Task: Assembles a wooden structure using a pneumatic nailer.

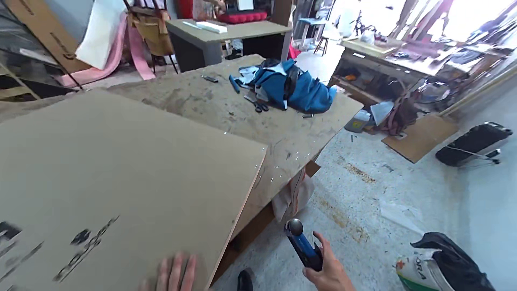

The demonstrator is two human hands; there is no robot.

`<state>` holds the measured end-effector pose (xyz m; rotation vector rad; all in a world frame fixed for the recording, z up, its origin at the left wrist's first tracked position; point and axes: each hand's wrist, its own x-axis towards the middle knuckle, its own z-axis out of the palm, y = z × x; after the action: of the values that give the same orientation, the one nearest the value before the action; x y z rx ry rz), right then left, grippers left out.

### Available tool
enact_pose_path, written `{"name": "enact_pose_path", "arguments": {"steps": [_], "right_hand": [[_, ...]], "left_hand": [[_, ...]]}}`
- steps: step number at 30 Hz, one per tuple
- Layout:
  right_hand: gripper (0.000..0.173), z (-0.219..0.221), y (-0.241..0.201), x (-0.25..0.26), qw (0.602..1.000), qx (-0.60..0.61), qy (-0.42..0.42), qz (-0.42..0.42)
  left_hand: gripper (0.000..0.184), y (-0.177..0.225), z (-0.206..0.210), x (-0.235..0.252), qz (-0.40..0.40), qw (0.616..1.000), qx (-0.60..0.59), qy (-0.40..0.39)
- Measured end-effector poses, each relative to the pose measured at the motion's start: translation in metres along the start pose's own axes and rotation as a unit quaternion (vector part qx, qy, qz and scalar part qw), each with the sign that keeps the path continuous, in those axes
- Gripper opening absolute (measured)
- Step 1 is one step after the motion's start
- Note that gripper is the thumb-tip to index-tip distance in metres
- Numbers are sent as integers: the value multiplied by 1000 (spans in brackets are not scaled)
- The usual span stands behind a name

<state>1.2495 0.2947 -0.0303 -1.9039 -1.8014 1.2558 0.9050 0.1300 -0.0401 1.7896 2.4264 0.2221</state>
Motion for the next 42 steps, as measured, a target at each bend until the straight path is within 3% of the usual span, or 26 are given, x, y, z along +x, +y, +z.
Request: {"name": "enact_pose_path", "arguments": {"steps": [1, 3, 5, 7, 9, 11, 14, 19, 20, 22, 24, 26, 29, 33, 35, 37, 40, 42], "right_hand": [[101, -10, -2, 9, 1000, -3, 10, 8], [83, -36, -4, 21, 998, 56, 32, 15], [64, -76, -8, 24, 980, 200, 10, 3], [52, -128, 4, 28, 932, 357, -37, -55], [43, -168, 40, 49, 877, 455, -75, -134], [47, -178, 78, 85, 837, 511, -92, -174], [65, -163, 107, 121, 785, 591, -154, -107], [61, -135, 141, 157, 711, 624, -321, -39], [52, -128, 135, 154, 723, 602, -336, -30], [38, -110, 111, 140, 791, 529, -308, -13], [34, -92, 90, 124, 814, 482, -324, 12], [26, -71, 75, 113, 806, 462, -369, 40], [20, -43, 62, 92, 814, 463, -350, 19], [12, -34, 48, 75, 824, 516, -213, -90], [11, -29, 44, 74, 817, 533, -191, -109], [13, -13, 38, 76, 803, 548, -223, -71], [17, -11, 24, 90, 800, 467, -367, 83], [21, -19, 28, 93, 785, 530, -314, 67]], "left_hand": [[82, 13, 3, 49, 18, 1000, -12, 13], [76, 49, 5, 158, 24, 999, -48, 3], [69, 89, 2, 269, 29, 993, -107, -32], [60, 123, 3, 364, 48, 990, -135, -14], [54, 144, 8, 431, 57, 994, -97, 5], [56, 150, 20, 462, 40, 999, -19, -4], [60, 155, 28, 447, 23, 998, 52, -30], [57, 169, 38, 352, 82, 994, 64, -27], [58, 173, 41, 326, 99, 993, 58, -28], [56, 177, 48, 280, 130, 991, 28, -24], [53, 167, 47, 252, 122, 993, -5, 6], [63, 149, 31, 261, 8, 1000, 28, 8], [76, 126, 27, 292, -131, 990, 41, 4], [72, 127, 32, 304, -143, 989, 49, -10], [73, 126, 35, 301, -144, 988, 52, -8], [73, 125, 36, 304, -144, 988, 58, -6], [74, 125, 39, 303, -149, 986, 69, -4], [73, 126, 38, 307, -145, 987, 70, -5]]}}
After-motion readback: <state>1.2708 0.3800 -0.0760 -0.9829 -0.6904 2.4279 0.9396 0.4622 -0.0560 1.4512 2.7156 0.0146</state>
